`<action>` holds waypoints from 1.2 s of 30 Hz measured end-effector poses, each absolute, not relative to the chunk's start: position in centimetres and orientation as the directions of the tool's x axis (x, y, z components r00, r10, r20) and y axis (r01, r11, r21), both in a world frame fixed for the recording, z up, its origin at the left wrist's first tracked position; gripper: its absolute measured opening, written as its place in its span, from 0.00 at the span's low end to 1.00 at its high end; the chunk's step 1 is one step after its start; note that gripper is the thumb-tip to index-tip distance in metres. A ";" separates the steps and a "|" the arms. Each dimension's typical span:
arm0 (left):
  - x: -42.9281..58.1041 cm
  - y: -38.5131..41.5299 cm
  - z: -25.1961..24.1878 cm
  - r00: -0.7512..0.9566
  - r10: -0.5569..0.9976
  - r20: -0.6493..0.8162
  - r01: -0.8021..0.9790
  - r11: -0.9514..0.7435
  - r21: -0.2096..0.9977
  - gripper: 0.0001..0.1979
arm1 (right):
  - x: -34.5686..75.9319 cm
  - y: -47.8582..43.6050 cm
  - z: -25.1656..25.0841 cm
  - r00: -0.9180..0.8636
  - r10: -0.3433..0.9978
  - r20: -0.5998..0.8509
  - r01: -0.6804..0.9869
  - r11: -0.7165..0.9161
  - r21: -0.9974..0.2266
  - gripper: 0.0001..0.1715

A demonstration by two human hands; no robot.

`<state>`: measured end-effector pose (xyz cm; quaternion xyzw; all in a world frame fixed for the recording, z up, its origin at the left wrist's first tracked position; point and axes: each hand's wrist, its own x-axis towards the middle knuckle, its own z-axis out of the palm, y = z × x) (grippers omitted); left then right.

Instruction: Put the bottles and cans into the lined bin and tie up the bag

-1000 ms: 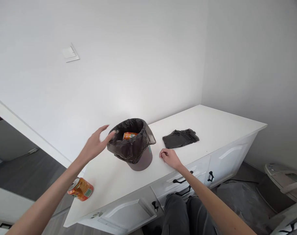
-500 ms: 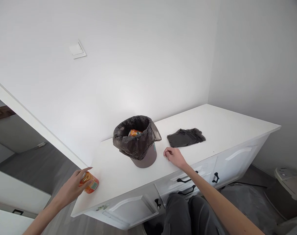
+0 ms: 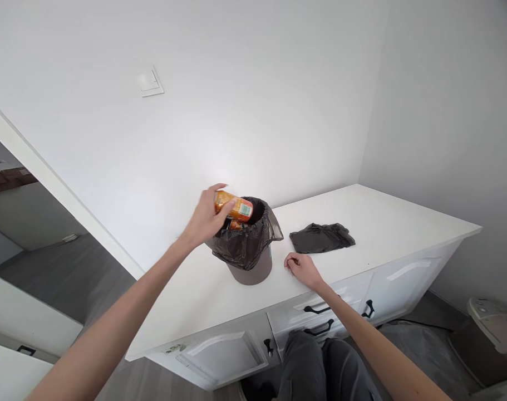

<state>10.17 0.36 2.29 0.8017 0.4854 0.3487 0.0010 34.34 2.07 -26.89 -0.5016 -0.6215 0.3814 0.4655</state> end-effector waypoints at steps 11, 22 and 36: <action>1.8 2.8 -5.4 -0.145 0.675 0.724 0.620 -0.508 0.598 0.28 | 34.5 2.3 -27.1 -0.069 0.979 0.191 0.281 0.203 -0.938 0.13; -4.2 -4.1 -22.5 -0.102 0.973 0.207 0.911 0.008 0.413 0.38 | 34.2 2.1 -26.9 -0.057 0.982 0.177 0.296 0.186 -0.937 0.12; -3.8 -2.6 -25.0 0.001 0.979 0.206 0.996 -0.019 0.088 0.35 | 34.4 2.0 -27.1 -0.030 0.984 0.175 0.326 0.175 -0.929 0.13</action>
